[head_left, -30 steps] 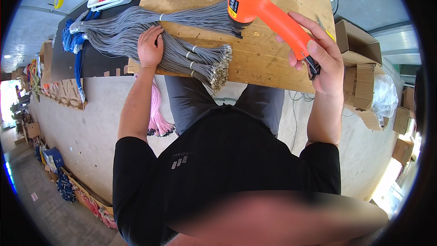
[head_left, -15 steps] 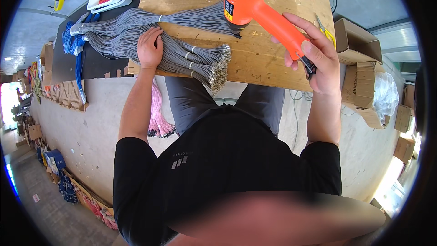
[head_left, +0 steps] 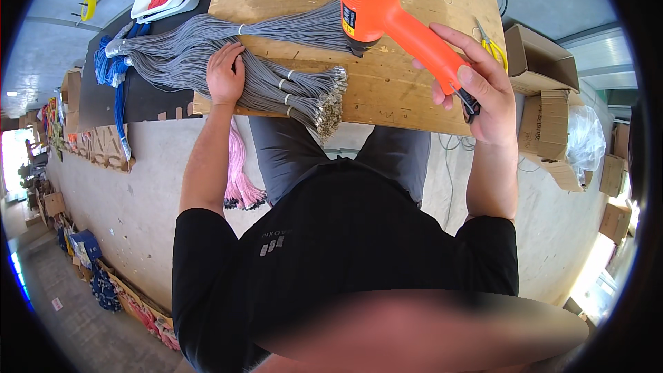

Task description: Applying and shrinking heat-shrink tubing on wire connectors using a heat gun.

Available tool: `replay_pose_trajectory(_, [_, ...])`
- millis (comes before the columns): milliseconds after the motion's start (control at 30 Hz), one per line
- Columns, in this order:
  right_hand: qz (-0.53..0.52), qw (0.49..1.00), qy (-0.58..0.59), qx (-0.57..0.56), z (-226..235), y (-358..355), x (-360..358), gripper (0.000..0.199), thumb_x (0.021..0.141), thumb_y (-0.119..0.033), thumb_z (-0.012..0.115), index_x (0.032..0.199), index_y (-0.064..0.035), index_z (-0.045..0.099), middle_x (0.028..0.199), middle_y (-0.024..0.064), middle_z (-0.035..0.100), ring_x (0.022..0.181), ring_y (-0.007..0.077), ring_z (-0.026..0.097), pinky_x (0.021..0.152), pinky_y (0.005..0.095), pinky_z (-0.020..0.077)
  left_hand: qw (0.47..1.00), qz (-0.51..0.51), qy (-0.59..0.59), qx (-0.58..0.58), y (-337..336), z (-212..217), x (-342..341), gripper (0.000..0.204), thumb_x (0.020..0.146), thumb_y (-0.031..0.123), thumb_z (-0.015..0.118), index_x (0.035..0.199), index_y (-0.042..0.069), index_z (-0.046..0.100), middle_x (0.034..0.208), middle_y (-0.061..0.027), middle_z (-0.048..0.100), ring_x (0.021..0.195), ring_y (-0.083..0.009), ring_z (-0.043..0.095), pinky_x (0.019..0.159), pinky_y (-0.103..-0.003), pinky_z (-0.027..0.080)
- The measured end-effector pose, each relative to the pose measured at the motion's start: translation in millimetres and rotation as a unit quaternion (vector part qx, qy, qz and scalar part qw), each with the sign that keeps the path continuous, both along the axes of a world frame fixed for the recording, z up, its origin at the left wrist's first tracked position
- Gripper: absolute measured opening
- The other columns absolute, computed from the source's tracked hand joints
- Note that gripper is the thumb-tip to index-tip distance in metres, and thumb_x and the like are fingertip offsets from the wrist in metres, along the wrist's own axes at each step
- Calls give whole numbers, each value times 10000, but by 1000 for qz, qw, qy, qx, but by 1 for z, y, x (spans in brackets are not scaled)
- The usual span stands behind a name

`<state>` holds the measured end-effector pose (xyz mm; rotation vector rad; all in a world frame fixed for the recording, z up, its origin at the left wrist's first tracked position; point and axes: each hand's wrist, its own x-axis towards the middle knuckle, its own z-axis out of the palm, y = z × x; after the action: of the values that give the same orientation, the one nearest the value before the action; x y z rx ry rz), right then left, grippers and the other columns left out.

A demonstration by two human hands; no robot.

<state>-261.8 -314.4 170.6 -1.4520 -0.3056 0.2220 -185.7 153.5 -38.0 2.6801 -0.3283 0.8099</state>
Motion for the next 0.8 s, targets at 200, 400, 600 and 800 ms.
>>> replay_pose_trajectory(200, [-6,1000,-2,3,-2,-5,-4,703,967,-315,595,1492,108,394,1151,258,692,708,145,624,588,232,459,1000,1,-3,9,-2,2,-1,214,916,100,615,1087,87,741,1191,-62,728,1216,-284,633,1072,-433,443])
replay_pose_trajectory(400, [-16,1000,-6,7,-5,-7,-5,696,975,-320,588,1493,104,395,1146,258,693,710,144,626,586,230,462,1000,2,-3,8,-3,3,-1,212,914,98,616,1085,83,740,1187,-65,729,1211,-287,634,1070,-430,447])
replay_pose_trajectory(600, [-19,998,-13,66,-4,-14,-3,587,999,-257,561,1472,71,450,1130,209,711,741,149,644,614,252,478,1000,-3,-4,5,1,1,-2,214,916,99,612,1086,82,740,1189,-68,729,1208,-287,636,1072,-433,444])
replay_pose_trajectory(800, [-54,993,-28,101,-11,-18,0,586,999,-252,550,1477,70,445,1136,223,706,738,156,644,613,257,479,1000,-12,0,1,-4,4,-1,227,906,89,611,1094,80,737,1194,-77,727,1193,-298,639,1073,-437,442])
